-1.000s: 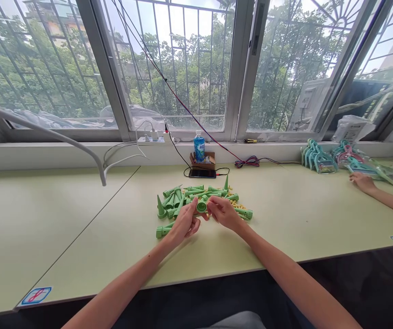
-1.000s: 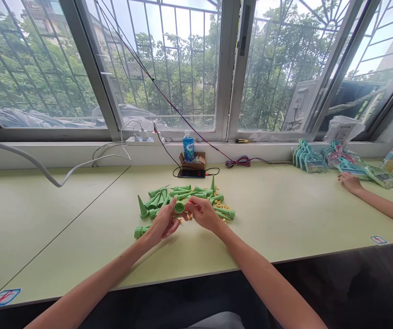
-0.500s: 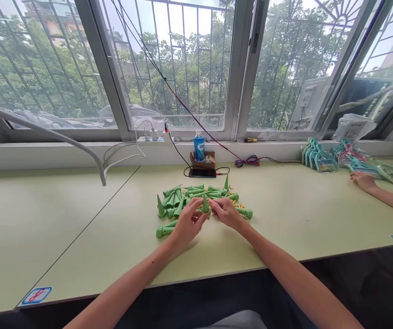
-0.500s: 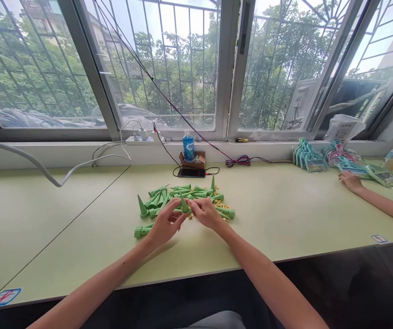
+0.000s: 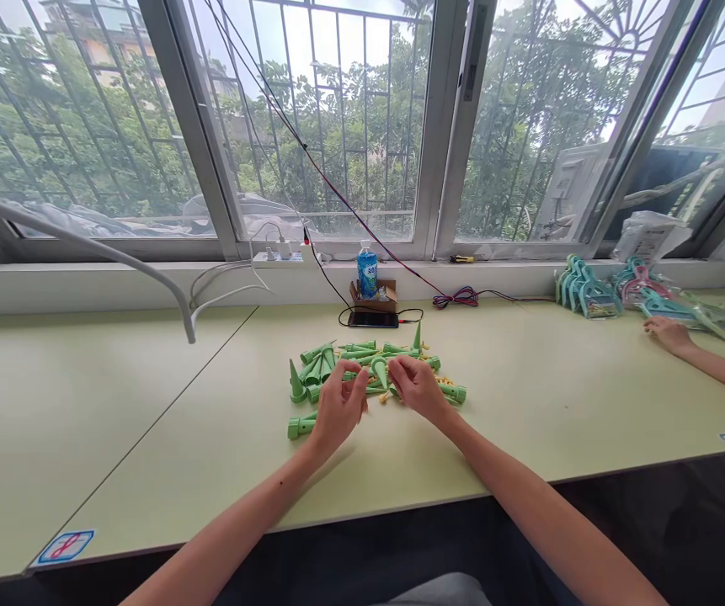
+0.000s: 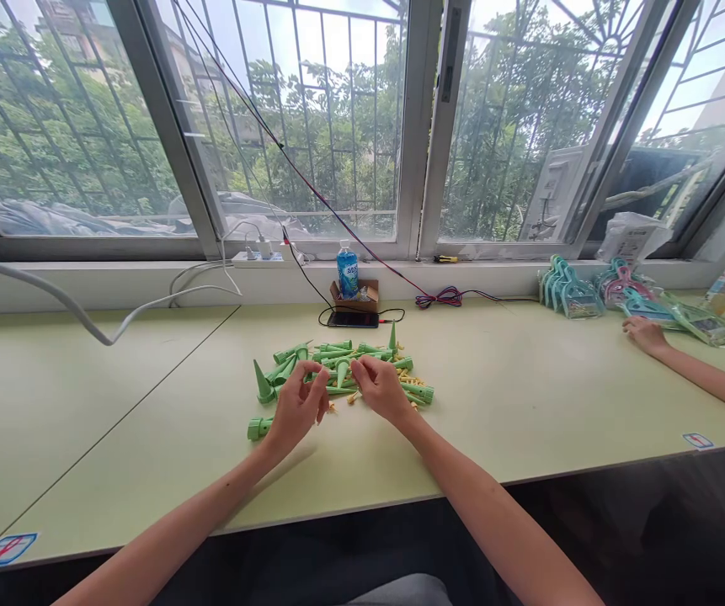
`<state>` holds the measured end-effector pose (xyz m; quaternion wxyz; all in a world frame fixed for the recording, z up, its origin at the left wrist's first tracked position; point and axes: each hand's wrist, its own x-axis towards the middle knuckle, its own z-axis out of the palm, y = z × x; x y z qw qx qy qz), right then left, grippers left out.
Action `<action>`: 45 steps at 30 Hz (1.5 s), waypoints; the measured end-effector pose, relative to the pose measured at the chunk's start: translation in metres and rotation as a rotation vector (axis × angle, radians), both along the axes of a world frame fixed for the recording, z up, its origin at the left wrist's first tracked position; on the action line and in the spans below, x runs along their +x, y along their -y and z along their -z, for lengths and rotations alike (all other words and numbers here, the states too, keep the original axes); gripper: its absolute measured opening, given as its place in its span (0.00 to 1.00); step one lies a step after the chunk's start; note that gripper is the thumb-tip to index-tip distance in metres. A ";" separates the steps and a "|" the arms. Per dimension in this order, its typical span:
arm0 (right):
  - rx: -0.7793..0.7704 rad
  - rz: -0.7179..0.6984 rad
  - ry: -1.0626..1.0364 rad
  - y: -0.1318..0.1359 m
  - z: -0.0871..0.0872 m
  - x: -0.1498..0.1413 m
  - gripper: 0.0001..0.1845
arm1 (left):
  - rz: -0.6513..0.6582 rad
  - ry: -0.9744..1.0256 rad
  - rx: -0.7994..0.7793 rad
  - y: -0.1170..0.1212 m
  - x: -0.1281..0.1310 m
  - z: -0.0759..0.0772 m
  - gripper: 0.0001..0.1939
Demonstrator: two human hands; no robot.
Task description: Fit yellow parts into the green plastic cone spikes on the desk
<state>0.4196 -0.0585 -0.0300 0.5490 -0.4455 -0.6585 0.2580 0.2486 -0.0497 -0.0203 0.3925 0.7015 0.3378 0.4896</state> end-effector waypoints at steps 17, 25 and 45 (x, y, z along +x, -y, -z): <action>-0.004 -0.113 0.107 0.005 -0.004 0.003 0.28 | 0.134 -0.078 -0.039 -0.005 -0.004 0.005 0.17; -0.035 -0.129 0.045 0.004 -0.004 0.000 0.28 | 0.137 -0.024 -0.081 -0.004 -0.002 0.000 0.16; -0.059 -0.079 -0.150 0.002 -0.004 -0.002 0.27 | 0.069 0.017 -0.076 -0.002 0.001 -0.001 0.16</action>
